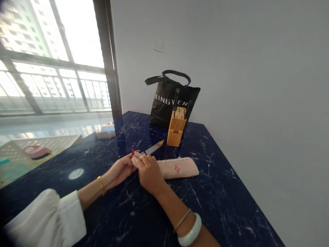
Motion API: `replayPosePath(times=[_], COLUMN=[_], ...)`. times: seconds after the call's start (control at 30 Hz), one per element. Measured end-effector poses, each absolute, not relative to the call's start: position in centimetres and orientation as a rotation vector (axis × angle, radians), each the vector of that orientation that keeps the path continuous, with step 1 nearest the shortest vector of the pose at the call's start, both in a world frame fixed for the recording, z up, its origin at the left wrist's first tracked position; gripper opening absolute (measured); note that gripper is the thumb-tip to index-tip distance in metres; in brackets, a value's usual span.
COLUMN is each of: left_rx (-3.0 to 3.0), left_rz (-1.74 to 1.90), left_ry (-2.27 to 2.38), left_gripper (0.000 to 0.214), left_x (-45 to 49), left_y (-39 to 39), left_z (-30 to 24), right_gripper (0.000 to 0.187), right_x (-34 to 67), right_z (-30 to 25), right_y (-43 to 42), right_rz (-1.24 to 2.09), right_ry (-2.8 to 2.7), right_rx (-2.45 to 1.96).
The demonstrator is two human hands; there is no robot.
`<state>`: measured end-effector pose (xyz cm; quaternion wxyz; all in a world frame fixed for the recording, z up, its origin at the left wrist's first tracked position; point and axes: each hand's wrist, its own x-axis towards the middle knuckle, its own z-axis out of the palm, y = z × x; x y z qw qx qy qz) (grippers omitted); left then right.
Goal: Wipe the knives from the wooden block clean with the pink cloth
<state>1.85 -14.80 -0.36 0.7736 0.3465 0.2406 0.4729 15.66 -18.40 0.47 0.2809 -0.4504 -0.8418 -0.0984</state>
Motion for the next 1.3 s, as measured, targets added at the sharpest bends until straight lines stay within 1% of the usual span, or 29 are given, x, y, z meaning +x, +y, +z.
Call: replayPosePath(times=[0.2, 0.43, 0.5, 0.7, 0.83, 1.13, 1.3], left_rx=[0.673, 0.657, 0.618, 0.617, 0.71, 0.846, 0.885], left_rz=[0.976, 0.929, 0.909, 0.876, 0.912, 1.06, 1.125], left_ry=[0.498, 0.407, 0.387, 0.413, 0.426, 0.535, 0.597], left_gripper=[0.049, 0.025, 0.023, 0.028, 0.032, 0.046, 0.047], left_x=[2.0, 1.2, 0.9, 1.0, 1.1, 1.3, 1.1], left_y=[-14.9, -14.6, -14.5, -14.4, -14.4, -14.7, -14.7], left_z=[-0.4, -0.2, 0.0, 0.1, -0.1, 0.3, 0.4], right_gripper=[0.034, 0.039, 0.04, 0.033, 0.033, 0.033, 0.036], right_x=[16.8, 15.4, 15.3, 16.2, 16.6, 16.1, 15.5], right_z=[0.1, 0.4, 0.5, 0.3, 0.3, 0.4, 0.5], right_y=[-17.2, -18.7, -18.9, -17.9, -17.6, -18.0, -18.5], right_rz=[-0.331, -0.267, -0.278, -0.298, -0.291, -0.237, -0.263], right_ry=[-2.091, -2.252, -2.275, -2.139, -2.079, -2.192, -2.32], right_rx=[-1.394, -1.184, -1.164, -1.36, -1.403, -1.315, -1.228])
